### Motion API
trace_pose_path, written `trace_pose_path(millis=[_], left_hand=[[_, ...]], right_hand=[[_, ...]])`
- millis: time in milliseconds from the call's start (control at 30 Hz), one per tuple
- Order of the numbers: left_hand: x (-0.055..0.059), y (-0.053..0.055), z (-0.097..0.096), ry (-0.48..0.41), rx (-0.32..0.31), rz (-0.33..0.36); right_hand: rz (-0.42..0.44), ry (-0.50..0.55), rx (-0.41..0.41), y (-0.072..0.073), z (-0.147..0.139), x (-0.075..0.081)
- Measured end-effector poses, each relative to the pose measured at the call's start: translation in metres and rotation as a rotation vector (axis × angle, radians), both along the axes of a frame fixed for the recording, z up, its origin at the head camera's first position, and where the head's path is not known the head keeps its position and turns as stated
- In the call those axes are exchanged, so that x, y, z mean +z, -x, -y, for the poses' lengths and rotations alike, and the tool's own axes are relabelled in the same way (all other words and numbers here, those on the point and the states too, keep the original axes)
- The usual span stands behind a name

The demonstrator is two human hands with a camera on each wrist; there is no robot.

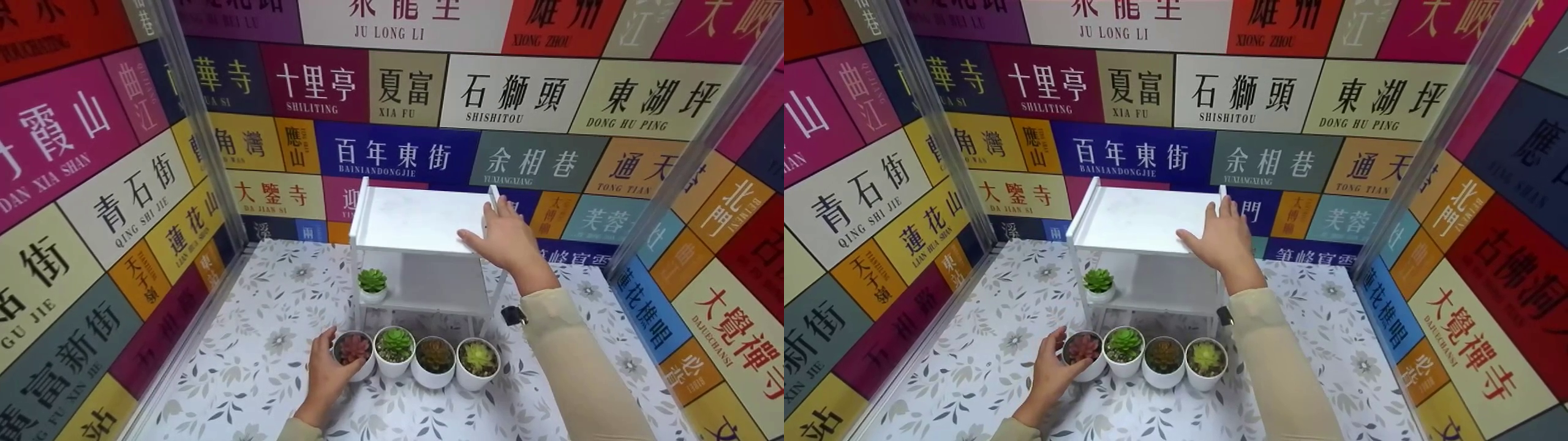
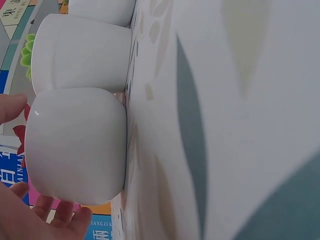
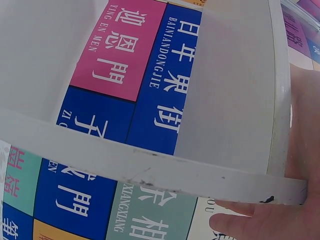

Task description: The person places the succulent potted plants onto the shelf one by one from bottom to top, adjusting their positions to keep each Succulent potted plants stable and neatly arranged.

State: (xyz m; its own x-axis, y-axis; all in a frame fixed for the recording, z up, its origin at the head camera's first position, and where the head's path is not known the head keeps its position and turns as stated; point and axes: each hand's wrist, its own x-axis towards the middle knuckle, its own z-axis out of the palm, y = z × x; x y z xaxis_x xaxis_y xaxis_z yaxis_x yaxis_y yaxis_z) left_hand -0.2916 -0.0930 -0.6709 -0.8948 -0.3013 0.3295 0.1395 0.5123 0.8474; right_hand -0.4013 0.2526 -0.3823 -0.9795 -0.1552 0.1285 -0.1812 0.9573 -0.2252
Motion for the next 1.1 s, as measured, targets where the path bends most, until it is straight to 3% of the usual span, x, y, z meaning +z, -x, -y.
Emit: trace_pose_path(millis=[933, 1100], left_hand=[[0.003, -0.0004, 0.0009, 0.022, -0.06, 0.179], [-0.001, 0.0013, 0.0011, 0.033, -0.063, 0.2]], right_hand=[[0.015, 0.026, -0.007, -0.0026, 0.0, 0.0019], [0.015, 0.023, -0.003, -0.0009, 0.0, 0.0011]])
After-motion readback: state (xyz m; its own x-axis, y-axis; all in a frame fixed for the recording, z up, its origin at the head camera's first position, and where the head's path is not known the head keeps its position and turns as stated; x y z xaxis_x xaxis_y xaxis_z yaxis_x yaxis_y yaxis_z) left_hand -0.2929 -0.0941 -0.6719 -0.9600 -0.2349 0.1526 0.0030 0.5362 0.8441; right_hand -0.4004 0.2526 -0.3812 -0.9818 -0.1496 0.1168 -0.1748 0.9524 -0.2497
